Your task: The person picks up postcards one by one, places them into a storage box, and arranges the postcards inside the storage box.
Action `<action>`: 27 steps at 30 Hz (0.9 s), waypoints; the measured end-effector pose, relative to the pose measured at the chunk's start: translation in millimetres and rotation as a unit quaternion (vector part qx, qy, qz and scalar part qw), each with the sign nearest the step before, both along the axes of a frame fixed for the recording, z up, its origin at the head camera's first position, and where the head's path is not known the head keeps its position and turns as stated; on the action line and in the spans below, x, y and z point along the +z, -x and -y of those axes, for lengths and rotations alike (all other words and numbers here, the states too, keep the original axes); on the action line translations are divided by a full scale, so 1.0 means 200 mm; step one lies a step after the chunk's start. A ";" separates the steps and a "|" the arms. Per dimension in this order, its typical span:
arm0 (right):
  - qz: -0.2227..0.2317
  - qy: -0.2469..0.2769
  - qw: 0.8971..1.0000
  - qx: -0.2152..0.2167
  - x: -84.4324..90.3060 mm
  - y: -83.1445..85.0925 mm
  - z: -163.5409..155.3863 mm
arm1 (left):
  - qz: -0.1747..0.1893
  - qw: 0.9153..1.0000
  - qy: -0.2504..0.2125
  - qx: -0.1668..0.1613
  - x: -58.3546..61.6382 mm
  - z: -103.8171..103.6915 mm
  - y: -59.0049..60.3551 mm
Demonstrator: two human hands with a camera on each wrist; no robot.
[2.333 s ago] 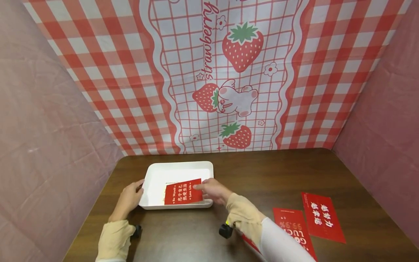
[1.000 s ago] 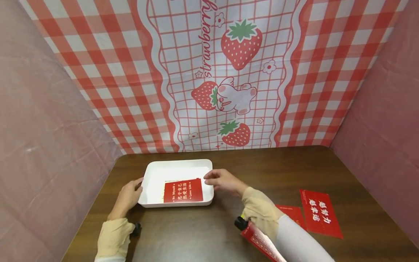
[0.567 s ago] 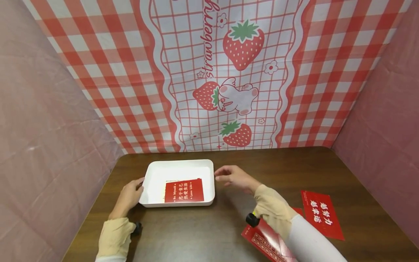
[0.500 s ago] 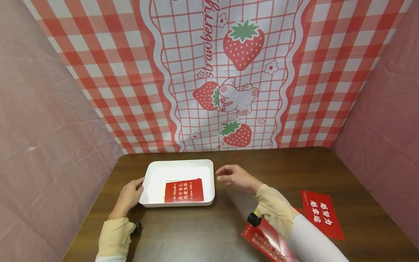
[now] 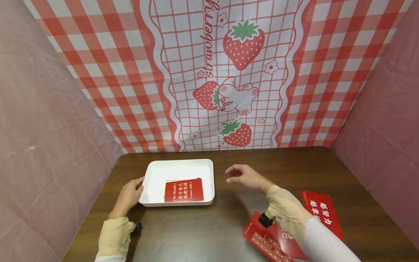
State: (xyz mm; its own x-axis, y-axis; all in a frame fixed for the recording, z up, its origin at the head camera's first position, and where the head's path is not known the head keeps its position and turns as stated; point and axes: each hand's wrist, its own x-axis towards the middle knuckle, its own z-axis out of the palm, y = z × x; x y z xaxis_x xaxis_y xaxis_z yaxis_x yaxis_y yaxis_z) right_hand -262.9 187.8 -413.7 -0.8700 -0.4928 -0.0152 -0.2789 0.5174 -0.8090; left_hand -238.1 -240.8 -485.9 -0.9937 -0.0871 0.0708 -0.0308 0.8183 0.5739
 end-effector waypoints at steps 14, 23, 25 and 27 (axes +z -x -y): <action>-0.038 -0.051 0.998 0.010 -0.02 -0.02 -0.09 | -0.004 1.000 0.003 -0.003 0.00 0.01 0.00; -0.036 -0.094 0.995 0.005 -0.03 -0.09 -0.12 | 0.009 1.000 0.002 -0.004 -0.01 0.00 0.01; -0.035 -0.101 0.994 0.004 -0.04 -0.10 -0.12 | 0.011 1.000 0.001 -0.003 -0.01 0.00 0.01; -0.042 -0.106 0.993 0.013 -0.05 -0.12 -0.13 | 0.012 1.000 0.001 -0.004 0.00 0.00 0.01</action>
